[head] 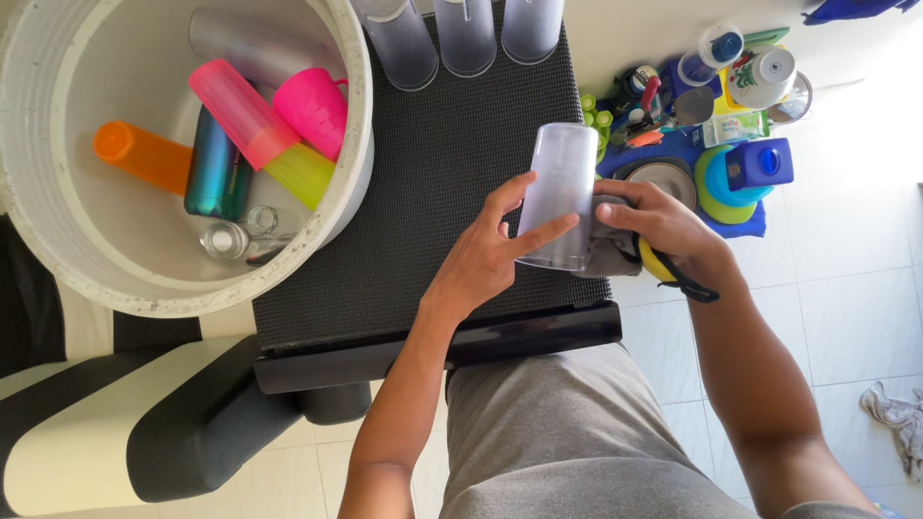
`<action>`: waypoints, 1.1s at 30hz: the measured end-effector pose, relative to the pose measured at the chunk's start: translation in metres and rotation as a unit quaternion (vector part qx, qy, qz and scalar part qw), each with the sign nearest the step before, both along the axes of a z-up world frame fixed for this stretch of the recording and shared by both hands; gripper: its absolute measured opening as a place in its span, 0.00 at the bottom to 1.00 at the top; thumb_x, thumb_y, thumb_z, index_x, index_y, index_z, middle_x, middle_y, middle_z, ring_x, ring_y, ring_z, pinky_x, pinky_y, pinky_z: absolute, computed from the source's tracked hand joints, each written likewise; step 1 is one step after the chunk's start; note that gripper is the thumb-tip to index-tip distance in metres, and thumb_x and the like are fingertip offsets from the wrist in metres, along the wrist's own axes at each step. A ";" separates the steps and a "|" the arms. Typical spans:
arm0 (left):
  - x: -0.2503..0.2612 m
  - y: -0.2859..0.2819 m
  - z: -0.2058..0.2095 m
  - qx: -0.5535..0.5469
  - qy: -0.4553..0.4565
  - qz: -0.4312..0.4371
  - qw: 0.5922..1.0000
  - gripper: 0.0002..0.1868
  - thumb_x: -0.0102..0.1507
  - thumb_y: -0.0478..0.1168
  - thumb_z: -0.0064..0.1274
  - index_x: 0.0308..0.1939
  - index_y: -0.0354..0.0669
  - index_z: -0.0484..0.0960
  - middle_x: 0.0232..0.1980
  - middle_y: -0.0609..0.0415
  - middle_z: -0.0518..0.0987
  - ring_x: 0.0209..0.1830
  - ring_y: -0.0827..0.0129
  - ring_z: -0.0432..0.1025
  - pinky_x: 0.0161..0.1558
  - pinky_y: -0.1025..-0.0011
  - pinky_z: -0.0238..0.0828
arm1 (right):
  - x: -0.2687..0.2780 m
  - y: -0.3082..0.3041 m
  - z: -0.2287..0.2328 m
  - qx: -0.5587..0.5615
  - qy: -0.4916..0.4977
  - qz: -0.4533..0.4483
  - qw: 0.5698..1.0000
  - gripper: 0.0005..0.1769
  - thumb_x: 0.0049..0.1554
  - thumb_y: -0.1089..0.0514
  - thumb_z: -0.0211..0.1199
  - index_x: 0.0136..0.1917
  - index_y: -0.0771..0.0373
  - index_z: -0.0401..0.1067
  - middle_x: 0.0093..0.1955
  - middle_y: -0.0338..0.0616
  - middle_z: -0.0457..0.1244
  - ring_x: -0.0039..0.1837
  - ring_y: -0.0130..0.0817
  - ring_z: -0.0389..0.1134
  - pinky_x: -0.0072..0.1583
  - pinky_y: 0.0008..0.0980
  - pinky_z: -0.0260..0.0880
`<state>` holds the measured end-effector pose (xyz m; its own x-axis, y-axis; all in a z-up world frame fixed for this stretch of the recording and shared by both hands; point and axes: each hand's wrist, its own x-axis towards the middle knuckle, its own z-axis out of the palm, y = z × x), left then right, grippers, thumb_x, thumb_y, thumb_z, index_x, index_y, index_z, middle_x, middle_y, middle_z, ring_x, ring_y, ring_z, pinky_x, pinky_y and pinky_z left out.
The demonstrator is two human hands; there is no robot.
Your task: The person dries the inside and outside of plastic cups using a cloth, then places them on a surface.
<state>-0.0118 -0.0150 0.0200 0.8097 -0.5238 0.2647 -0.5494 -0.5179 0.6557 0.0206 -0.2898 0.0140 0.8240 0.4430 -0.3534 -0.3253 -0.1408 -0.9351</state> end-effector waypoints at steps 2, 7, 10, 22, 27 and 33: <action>0.002 0.000 0.002 -0.010 -0.008 -0.012 1.000 0.49 0.58 0.15 0.50 0.68 0.79 0.73 0.80 0.53 0.57 0.77 0.51 0.65 0.67 0.63 0.78 | 0.002 0.002 0.001 -0.025 0.007 0.011 1.000 0.32 0.58 0.46 0.64 0.68 0.70 0.72 0.53 0.47 0.70 0.55 0.29 0.68 0.59 0.31 0.67; 0.010 0.002 0.013 -0.083 0.019 -0.039 0.996 0.45 0.56 0.16 0.46 0.66 0.71 0.77 0.82 0.53 0.59 0.82 0.54 0.61 0.76 0.58 0.65 | 0.006 0.008 0.012 -0.045 -0.037 -0.028 0.998 0.30 0.56 0.49 0.67 0.67 0.67 0.72 0.56 0.42 0.70 0.57 0.26 0.68 0.61 0.28 0.67; 0.015 0.003 0.023 -0.146 0.063 -0.058 0.986 0.41 0.54 0.19 0.46 0.67 0.63 0.76 0.80 0.51 0.61 0.83 0.51 0.59 0.81 0.55 0.60 | 0.009 0.013 0.023 -0.056 -0.065 -0.037 0.996 0.31 0.53 0.51 0.71 0.66 0.66 0.72 0.56 0.40 0.70 0.56 0.24 0.68 0.60 0.28 0.68; 0.079 -0.036 -0.022 -0.190 -0.021 0.111 0.975 0.35 0.70 0.30 0.56 0.78 0.58 0.64 0.75 0.50 0.67 0.76 0.56 0.67 0.75 0.60 0.70 | 0.049 0.034 0.028 -0.225 -0.363 -0.133 0.894 0.25 0.54 0.54 0.77 0.62 0.62 0.76 0.57 0.47 0.68 0.57 0.42 0.71 0.60 0.37 0.69; 0.099 -0.055 -0.047 -0.262 0.032 0.185 0.946 0.32 0.72 0.28 0.50 0.78 0.56 0.63 0.75 0.49 0.67 0.75 0.56 0.68 0.72 0.59 0.74 | 0.065 0.044 0.010 -0.218 -0.372 -0.168 0.886 0.32 0.56 0.56 0.73 0.72 0.63 0.70 0.58 0.50 0.67 0.58 0.44 0.70 0.60 0.38 0.68; 0.118 -0.065 -0.076 -0.288 0.062 0.213 0.931 0.30 0.72 0.30 0.50 0.77 0.50 0.62 0.75 0.45 0.67 0.76 0.54 0.67 0.70 0.59 0.75 | 0.070 0.042 -0.007 -0.206 -0.327 -0.141 0.912 0.42 0.55 0.55 0.72 0.78 0.66 0.60 0.65 0.56 0.67 0.65 0.47 0.70 0.66 0.38 0.66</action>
<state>0.1067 -0.0797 -0.0560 0.9549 0.0518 0.2925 -0.2756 -0.2131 0.9374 0.0902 -0.2477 0.0074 0.9786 0.1226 0.1652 0.2052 -0.5209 -0.8286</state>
